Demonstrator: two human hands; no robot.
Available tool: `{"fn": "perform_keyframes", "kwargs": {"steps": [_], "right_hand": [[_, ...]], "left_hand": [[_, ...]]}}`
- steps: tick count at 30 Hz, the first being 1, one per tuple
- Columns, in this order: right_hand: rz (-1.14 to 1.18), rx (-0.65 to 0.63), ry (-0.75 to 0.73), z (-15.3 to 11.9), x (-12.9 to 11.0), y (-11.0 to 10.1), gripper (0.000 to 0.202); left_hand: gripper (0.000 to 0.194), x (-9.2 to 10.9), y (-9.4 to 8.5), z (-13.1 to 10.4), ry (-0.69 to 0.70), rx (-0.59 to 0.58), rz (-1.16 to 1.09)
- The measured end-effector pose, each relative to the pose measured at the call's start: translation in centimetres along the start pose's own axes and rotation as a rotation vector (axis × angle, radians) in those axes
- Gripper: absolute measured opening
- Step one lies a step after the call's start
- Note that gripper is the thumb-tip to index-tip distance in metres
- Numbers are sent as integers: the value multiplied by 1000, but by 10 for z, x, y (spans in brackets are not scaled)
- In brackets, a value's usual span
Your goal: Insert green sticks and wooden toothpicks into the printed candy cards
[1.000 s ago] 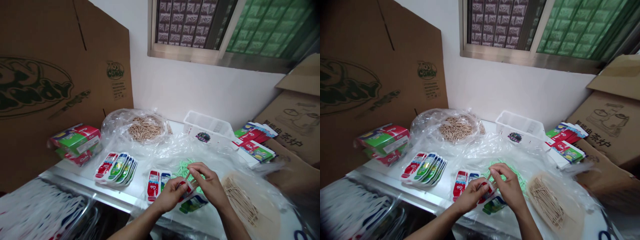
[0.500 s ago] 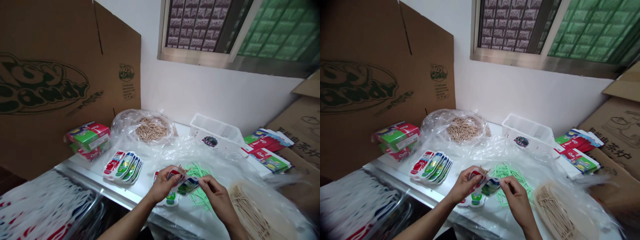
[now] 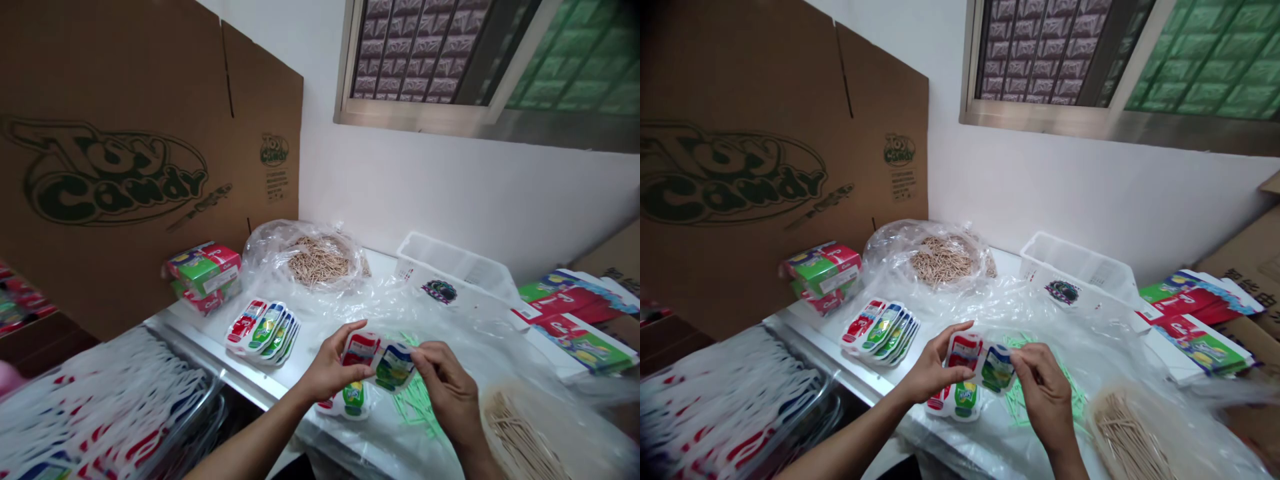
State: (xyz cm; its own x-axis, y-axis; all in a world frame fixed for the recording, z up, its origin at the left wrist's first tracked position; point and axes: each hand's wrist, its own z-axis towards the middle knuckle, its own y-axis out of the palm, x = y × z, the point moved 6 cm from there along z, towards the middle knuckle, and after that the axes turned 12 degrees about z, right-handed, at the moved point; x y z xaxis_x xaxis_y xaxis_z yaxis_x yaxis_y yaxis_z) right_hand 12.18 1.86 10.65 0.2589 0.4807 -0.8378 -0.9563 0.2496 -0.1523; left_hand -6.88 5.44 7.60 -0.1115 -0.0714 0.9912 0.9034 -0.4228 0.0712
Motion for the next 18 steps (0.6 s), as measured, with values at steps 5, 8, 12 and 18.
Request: {"fn": "perform_keyframes", "kwargs": {"steps": [5,8,12,18], "right_hand": [[60,-66,141,5,17,27,18],[90,-168,298,10,26,63,26],[109,-413,293,27,21,136,28],[-122,-539,214,54,43,254,24]], "left_hand": [[27,-13,-21,-9,-37,108,107],[22,-14,-50,-20,-20,210,239],[32,2,-117,-36,6,437,509],[63,1,-219,-44,-309,644,1239]]}}
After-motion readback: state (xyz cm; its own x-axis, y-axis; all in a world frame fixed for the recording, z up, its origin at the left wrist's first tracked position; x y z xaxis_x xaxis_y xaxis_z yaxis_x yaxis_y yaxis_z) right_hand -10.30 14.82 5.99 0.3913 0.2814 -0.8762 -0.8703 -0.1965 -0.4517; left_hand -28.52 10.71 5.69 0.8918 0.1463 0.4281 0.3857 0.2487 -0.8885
